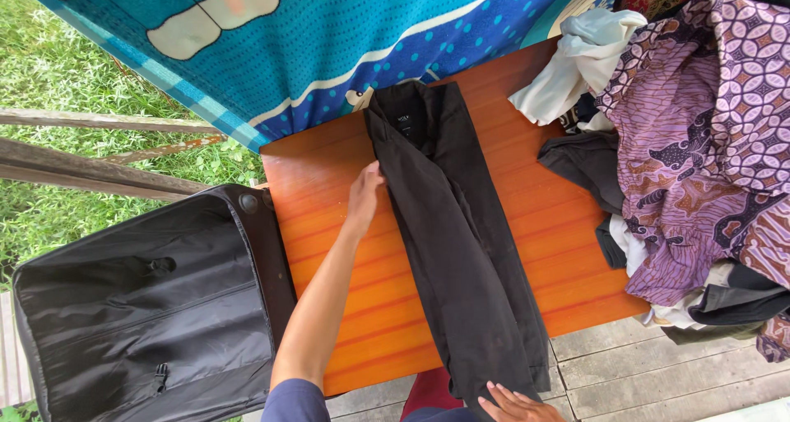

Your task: The person folds a black shirt and a patterned purple shirt by hand on a table and places them into an open suitcase.

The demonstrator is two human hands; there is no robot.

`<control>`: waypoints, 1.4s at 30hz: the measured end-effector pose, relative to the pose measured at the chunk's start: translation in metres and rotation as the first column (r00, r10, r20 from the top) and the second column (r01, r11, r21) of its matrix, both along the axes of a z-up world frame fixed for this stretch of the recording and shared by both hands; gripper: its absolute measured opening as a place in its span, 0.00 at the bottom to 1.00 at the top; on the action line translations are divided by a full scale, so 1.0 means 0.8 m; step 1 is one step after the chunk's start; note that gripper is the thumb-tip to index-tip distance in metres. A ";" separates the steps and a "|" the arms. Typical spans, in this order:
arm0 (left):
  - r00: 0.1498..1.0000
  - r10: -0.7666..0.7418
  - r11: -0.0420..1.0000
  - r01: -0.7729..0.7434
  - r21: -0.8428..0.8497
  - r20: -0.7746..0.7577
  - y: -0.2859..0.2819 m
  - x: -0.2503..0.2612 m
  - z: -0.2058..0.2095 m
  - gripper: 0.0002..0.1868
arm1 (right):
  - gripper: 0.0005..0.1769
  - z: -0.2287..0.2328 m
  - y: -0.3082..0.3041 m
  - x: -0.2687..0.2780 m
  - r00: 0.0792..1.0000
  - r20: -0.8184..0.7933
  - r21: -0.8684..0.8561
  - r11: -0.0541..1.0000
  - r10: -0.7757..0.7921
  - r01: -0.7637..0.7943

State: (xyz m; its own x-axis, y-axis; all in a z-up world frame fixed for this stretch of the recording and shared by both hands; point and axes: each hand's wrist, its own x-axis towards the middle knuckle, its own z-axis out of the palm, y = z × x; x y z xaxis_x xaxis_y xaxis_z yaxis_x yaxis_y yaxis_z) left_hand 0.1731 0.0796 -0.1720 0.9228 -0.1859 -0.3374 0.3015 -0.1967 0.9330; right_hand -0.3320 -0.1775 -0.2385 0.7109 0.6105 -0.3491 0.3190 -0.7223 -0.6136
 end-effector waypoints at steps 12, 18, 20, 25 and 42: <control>0.891 0.111 0.922 -0.258 0.290 0.440 -0.083 -0.043 -0.007 0.43 | 0.34 0.086 -0.024 0.065 0.949 -0.273 0.086 0.978 -0.159 0.188; 0.889 0.244 0.939 -0.316 0.134 0.389 -0.095 -0.078 0.009 0.37 | 0.13 0.140 -0.021 0.277 0.454 -0.246 0.310 0.374 -0.856 0.874; 0.863 0.236 0.941 -0.317 0.116 0.448 -0.094 -0.088 0.001 0.33 | 0.15 0.125 -0.018 0.357 0.377 -0.148 0.341 0.310 -0.915 0.887; 0.910 0.125 0.958 -0.214 0.190 0.396 -0.084 -0.093 -0.016 0.23 | 0.23 0.101 0.002 0.465 0.237 -0.184 0.204 0.199 -0.954 0.959; 0.735 -0.197 0.734 -0.328 0.595 0.648 -0.082 -0.114 0.016 0.33 | 0.23 0.100 0.019 0.458 0.113 -0.156 0.404 0.041 -0.981 0.914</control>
State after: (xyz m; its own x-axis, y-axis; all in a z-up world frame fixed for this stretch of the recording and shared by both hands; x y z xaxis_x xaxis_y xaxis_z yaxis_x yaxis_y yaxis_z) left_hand 0.0816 0.0137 -0.1591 0.9396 -0.0987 0.3276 -0.2669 -0.8106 0.5213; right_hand 0.0347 -0.1619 -0.1583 0.7746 -0.6066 -0.1791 -0.3849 -0.2273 -0.8945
